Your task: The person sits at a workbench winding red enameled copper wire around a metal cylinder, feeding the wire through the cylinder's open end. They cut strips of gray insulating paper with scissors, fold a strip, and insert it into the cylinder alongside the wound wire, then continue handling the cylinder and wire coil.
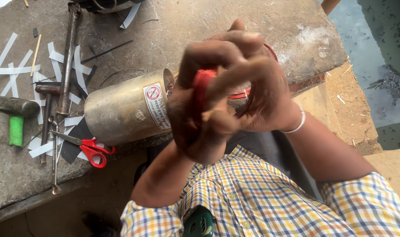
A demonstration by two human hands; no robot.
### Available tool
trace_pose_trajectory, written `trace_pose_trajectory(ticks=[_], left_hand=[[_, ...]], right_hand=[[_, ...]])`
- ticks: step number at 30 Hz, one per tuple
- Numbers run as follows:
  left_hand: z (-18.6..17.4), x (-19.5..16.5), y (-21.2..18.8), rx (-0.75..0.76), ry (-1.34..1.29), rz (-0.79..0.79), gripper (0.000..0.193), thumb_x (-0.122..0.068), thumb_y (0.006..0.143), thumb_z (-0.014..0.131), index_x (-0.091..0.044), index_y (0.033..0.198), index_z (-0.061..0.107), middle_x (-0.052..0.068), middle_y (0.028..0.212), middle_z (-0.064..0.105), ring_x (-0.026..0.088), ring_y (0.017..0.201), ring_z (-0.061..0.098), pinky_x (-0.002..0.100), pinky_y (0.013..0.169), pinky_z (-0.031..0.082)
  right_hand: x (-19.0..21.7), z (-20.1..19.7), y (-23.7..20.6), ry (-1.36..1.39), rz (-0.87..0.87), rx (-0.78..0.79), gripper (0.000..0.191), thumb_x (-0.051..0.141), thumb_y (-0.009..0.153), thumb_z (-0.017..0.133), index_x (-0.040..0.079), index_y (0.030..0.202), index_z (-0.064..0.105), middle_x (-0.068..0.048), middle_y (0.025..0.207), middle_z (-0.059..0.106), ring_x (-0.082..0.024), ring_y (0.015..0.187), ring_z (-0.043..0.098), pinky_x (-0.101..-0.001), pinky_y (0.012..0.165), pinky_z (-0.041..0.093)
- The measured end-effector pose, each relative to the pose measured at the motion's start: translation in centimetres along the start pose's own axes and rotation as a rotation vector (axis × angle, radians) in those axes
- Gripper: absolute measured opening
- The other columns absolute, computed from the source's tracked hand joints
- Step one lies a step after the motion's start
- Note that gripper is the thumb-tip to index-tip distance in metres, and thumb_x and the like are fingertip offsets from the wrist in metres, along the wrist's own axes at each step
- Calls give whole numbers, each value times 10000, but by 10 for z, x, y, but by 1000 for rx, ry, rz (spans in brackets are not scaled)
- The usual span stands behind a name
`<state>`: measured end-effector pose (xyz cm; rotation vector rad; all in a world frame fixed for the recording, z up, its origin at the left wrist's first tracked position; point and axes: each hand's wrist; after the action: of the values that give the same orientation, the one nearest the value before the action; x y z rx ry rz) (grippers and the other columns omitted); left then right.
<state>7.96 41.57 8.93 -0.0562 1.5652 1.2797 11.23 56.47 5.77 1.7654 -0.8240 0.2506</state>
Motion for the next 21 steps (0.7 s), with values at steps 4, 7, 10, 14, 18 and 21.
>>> trace_pose_trajectory(ticks=[4, 7, 10, 14, 18, 21], left_hand=[[-1, 15, 1, -93, -383, 80, 444, -391, 1033, 624, -148, 1405, 642, 26, 1322, 576, 150, 1234, 591, 436, 1282, 334], [-11, 12, -1, -12, -259, 79, 550, -444, 1015, 640, -94, 1439, 645, -2, 1183, 579, 85, 1146, 592, 384, 1259, 390], [-17, 10, -1, -32, -263, 57, 526, -378, 1011, 690, -68, 1427, 603, -4, 1181, 603, 125, 1115, 623, 405, 1234, 408], [-11, 17, 5, -12, -264, 95, 542, -374, 999, 679, -91, 1446, 562, -2, 1310, 604, 131, 1145, 632, 423, 1187, 433], [-1, 20, 6, -53, -233, 46, 384, -289, 1122, 625, -46, 1419, 631, 13, 1191, 620, 138, 1107, 665, 440, 1179, 459], [-4, 20, 6, -13, -300, 42, 369, -324, 1145, 574, -50, 1377, 660, -1, 1125, 607, 106, 1095, 641, 406, 1212, 464]], right_hand=[[-2, 10, -18, 536, 223, -114, 950, 230, 801, 950, 108, 1547, 375, -2, 1443, 489, -93, 1307, 525, -262, 1037, 429], [-4, 2, -29, 420, 288, -51, 920, 185, 839, 949, 73, 1552, 377, -17, 1372, 513, -63, 1163, 530, -238, 908, 439], [-4, -3, -33, 184, 463, -30, 786, 155, 814, 933, 30, 1445, 482, -31, 1116, 580, -63, 890, 562, -218, 718, 476], [-5, -3, -32, 239, 484, -110, 638, 104, 856, 921, 10, 1346, 524, -21, 993, 605, -49, 722, 564, -198, 614, 471], [-7, -7, -32, 268, 402, -67, 676, 132, 899, 927, 22, 1408, 496, -11, 999, 629, -28, 750, 590, -185, 621, 490], [-5, -13, -33, 196, 375, -31, 665, 155, 914, 934, 38, 1417, 515, 0, 932, 639, -19, 745, 596, -186, 620, 490]])
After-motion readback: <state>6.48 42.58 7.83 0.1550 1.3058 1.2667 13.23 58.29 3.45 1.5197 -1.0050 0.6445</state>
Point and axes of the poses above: each hand's wrist, its own y-axis towards the middle knuckle, its own z-axis out of the palm, x = y × z
